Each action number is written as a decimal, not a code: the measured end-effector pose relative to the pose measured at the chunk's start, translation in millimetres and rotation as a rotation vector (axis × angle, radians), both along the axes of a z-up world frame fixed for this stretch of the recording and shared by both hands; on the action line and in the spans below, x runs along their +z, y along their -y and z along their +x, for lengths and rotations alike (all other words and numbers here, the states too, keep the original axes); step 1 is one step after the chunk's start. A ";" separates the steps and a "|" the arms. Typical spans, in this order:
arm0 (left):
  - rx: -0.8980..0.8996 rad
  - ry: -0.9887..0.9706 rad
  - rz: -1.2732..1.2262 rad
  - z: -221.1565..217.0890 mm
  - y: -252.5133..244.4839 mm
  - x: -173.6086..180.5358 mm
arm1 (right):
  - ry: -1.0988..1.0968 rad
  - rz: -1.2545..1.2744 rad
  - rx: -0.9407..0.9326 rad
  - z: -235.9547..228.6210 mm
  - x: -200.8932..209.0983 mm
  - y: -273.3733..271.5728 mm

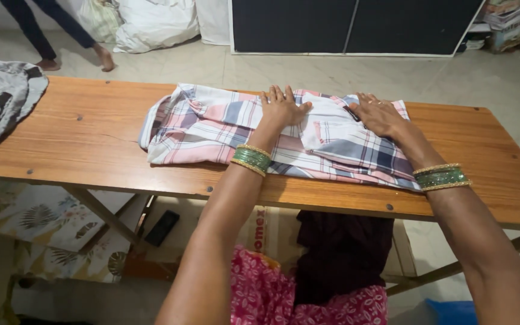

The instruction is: The person lays a plaid shirt flat on a wooden table, folds the sleeves and sides inward, then folds it into a compact rectangle and fastens its buttons. They set the folded shirt aside, spread out a dark purple shirt, fold it the same way, and begin fastening its buttons.

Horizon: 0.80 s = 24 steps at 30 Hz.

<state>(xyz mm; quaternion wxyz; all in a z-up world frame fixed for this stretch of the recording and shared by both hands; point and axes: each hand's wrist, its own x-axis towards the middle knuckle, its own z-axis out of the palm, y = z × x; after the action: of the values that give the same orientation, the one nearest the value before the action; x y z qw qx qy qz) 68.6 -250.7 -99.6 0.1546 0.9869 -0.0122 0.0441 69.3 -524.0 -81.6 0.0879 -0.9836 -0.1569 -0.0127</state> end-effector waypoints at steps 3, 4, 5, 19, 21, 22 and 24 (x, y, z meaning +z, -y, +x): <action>0.008 -0.035 0.027 -17.8 -2.9 19.4 | 0.000 -0.007 0.024 -14.2 12.5 -7.4; 0.007 -0.040 0.031 -19.3 -10.9 22.7 | -0.005 -0.003 0.023 -18.9 16.0 -9.2; 0.048 -0.046 0.008 -20.6 -18.7 25.8 | -0.003 0.011 0.039 -23.4 19.3 -10.8; -0.241 0.629 -0.190 32.0 50.7 -13.2 | 0.049 0.089 0.106 26.7 -15.4 18.7; -0.532 0.213 -0.030 -19.0 87.4 4.6 | 0.109 0.014 0.178 43.3 -26.7 28.2; -0.533 0.205 -0.031 -26.2 84.7 7.6 | 0.101 0.015 0.177 37.6 -24.3 24.7; -0.464 0.054 -0.051 -40.4 79.1 14.9 | 0.101 0.004 0.169 26.6 -17.9 17.7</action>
<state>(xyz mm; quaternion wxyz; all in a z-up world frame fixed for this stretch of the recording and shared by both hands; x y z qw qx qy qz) 28.2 -329.8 -84.7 0.1852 0.9518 -0.2420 0.0342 95.9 -541.7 -99.5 0.0826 -0.9648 -0.2433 -0.0552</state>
